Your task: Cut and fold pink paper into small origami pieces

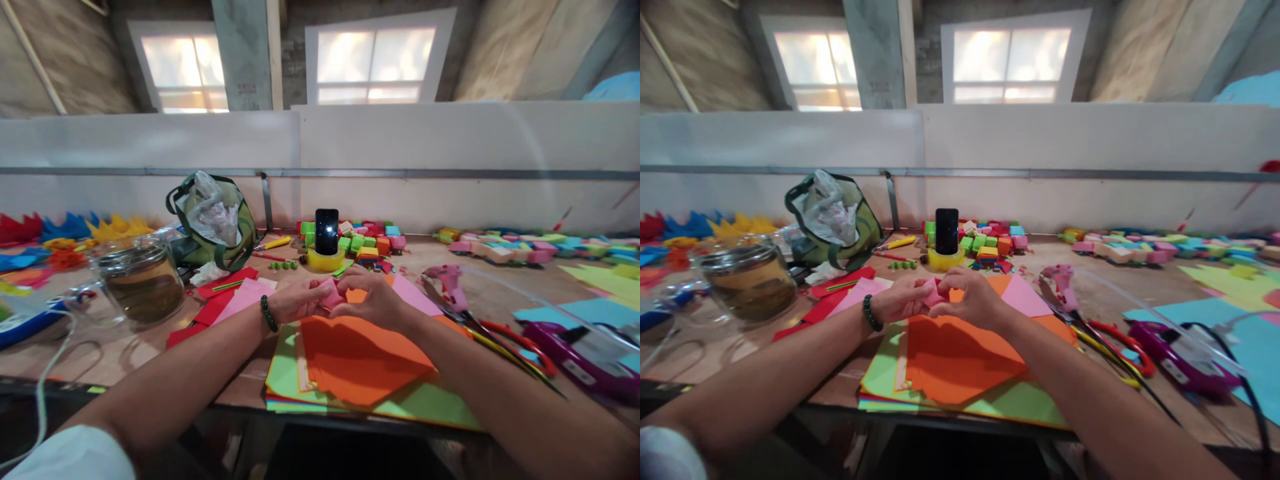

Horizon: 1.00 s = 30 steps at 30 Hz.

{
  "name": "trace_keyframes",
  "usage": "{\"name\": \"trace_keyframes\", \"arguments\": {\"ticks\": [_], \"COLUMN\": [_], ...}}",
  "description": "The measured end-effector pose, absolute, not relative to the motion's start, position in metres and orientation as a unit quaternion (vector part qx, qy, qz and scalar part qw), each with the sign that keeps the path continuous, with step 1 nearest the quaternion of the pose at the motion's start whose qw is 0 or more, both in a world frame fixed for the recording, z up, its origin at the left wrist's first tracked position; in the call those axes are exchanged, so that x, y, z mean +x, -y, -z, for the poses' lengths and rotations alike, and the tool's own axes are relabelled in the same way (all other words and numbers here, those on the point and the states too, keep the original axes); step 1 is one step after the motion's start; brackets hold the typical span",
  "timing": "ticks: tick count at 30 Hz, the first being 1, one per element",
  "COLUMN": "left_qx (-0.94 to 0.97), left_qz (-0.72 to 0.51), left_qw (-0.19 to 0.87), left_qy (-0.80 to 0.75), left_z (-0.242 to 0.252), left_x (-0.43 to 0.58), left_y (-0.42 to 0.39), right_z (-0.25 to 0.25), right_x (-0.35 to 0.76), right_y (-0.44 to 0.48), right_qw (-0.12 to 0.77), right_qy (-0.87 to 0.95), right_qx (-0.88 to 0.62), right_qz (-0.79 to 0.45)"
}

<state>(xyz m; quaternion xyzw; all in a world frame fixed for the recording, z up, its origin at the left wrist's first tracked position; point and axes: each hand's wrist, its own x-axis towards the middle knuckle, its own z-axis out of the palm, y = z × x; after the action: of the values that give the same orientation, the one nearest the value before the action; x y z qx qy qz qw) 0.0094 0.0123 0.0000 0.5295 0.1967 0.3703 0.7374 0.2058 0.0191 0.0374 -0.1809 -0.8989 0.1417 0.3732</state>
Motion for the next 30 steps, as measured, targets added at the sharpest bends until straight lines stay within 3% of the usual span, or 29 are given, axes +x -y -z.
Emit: {"name": "trace_keyframes", "arguments": {"ticks": [5, 17, 21, 24, 30], "left_qx": [0.537, 0.542, 0.650, 0.790, 0.930], "left_qz": [-0.363, -0.405, -0.457, -0.414, -0.247], "left_qw": [0.735, 0.690, 0.497, 0.324, 0.202], "left_qy": [-0.199, -0.257, -0.348, -0.316, -0.185], "left_z": [0.000, 0.002, -0.001, -0.005, -0.013], "left_x": [0.009, 0.011, 0.014, 0.018, 0.037], "left_y": [-0.012, -0.014, -0.010, 0.002, 0.039], "right_z": [-0.039, -0.039, -0.065, -0.088, -0.091], "right_x": [0.208, 0.210, 0.231, 0.255, 0.295], "right_y": [-0.022, -0.025, -0.041, -0.055, -0.067], "right_qw": [0.327, 0.324, 0.286, 0.152, 0.032], "right_qy": [0.933, 0.930, 0.911, 0.883, 0.864], "right_qx": [-0.149, -0.168, -0.293, -0.434, -0.494], "right_qz": [-0.025, -0.046, 0.041, 0.097, 0.087]}}
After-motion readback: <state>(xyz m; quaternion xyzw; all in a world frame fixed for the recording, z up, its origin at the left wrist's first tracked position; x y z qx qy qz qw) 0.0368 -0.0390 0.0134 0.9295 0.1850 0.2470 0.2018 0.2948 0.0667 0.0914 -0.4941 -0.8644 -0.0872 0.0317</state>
